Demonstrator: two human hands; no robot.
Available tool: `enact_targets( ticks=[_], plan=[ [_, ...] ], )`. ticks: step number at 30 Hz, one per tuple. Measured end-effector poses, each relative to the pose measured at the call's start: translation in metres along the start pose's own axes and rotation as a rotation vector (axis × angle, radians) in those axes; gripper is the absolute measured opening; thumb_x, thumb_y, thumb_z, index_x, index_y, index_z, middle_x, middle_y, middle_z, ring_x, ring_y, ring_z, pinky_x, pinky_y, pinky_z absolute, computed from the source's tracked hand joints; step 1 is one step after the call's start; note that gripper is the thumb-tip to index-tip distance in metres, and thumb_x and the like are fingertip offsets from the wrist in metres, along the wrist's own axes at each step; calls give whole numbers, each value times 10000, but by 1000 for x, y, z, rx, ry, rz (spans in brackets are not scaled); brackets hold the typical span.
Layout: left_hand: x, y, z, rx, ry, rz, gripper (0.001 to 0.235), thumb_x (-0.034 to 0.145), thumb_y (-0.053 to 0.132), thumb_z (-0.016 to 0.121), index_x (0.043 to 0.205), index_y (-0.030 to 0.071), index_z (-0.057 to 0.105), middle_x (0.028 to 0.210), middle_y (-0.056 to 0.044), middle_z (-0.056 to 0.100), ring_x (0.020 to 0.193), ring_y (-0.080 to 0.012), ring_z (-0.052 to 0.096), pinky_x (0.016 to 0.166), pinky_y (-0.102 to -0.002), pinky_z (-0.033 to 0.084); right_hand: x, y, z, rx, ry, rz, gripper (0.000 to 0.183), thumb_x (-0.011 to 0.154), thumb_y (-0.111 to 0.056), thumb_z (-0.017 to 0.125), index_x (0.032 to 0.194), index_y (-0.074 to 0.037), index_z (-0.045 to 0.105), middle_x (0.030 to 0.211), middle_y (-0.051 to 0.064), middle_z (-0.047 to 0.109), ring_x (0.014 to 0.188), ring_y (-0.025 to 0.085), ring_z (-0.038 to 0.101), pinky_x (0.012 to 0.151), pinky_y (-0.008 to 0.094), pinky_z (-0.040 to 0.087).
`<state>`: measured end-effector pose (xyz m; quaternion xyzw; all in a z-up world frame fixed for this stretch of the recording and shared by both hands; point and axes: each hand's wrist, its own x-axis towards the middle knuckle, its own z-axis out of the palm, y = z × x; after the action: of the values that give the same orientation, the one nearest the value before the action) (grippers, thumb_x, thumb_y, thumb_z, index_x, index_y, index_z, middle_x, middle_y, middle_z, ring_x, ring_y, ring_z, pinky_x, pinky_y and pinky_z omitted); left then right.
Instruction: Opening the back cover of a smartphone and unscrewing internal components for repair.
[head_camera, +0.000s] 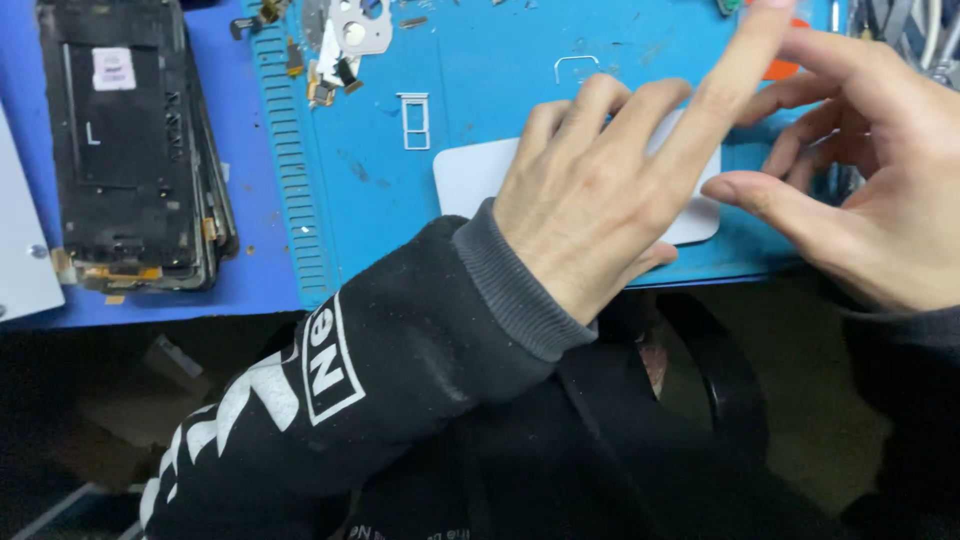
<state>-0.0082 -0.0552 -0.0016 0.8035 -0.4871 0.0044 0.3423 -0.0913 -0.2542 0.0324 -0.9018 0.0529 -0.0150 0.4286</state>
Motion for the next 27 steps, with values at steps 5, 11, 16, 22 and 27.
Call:
enact_targets(
  ticks=[5, 11, 16, 22, 27],
  plan=[
    [-11, -2, 27, 128, 117, -58, 993, 844, 38, 793, 1623, 253, 217, 1517, -64, 441, 946, -207, 555, 898, -354, 497, -1, 25, 6, -54, -51, 4, 621, 874, 25, 810, 1444, 13, 564, 1154, 141, 643, 895, 135, 643, 746, 240, 534],
    [-43, -41, -54, 6, 15, -12, 907, 886, 257, 799, 1620, 148, 278, 1596, -114, 424, 1162, -273, 590, 1084, -422, 486, 3, 43, 7, -279, -131, -10, 619, 840, -44, 849, 1384, 74, 577, 1118, 207, 639, 908, 227, 684, 725, 299, 559],
    [-69, -51, -120, 125, -25, -66, 748, 974, 306, 828, 1557, 72, 422, 1406, -81, 564, 1264, -307, 546, 1079, -410, 462, 3, 61, 5, -369, -230, 18, 638, 838, -143, 798, 1393, 63, 559, 1059, 209, 670, 896, 258, 715, 712, 336, 584],
    [-84, -49, -90, 161, -35, -122, 1057, 758, 505, 976, 1501, -33, 450, 1374, -175, 571, 1175, -340, 496, 929, -465, 398, -8, 79, 4, -440, -261, 33, 752, 788, -149, 819, 1452, 38, 520, 1118, 234, 643, 939, 274, 679, 788, 387, 555],
    [-79, -56, -84, 101, -23, -100, 996, 737, 482, 981, 1454, -18, 504, 1341, -152, 576, 1134, -324, 491, 928, -461, 387, -12, 69, 3, -300, -202, 48, 656, 873, -189, 760, 1449, 0, 510, 1140, 205, 635, 1013, 247, 657, 833, 361, 547]
  ],
)
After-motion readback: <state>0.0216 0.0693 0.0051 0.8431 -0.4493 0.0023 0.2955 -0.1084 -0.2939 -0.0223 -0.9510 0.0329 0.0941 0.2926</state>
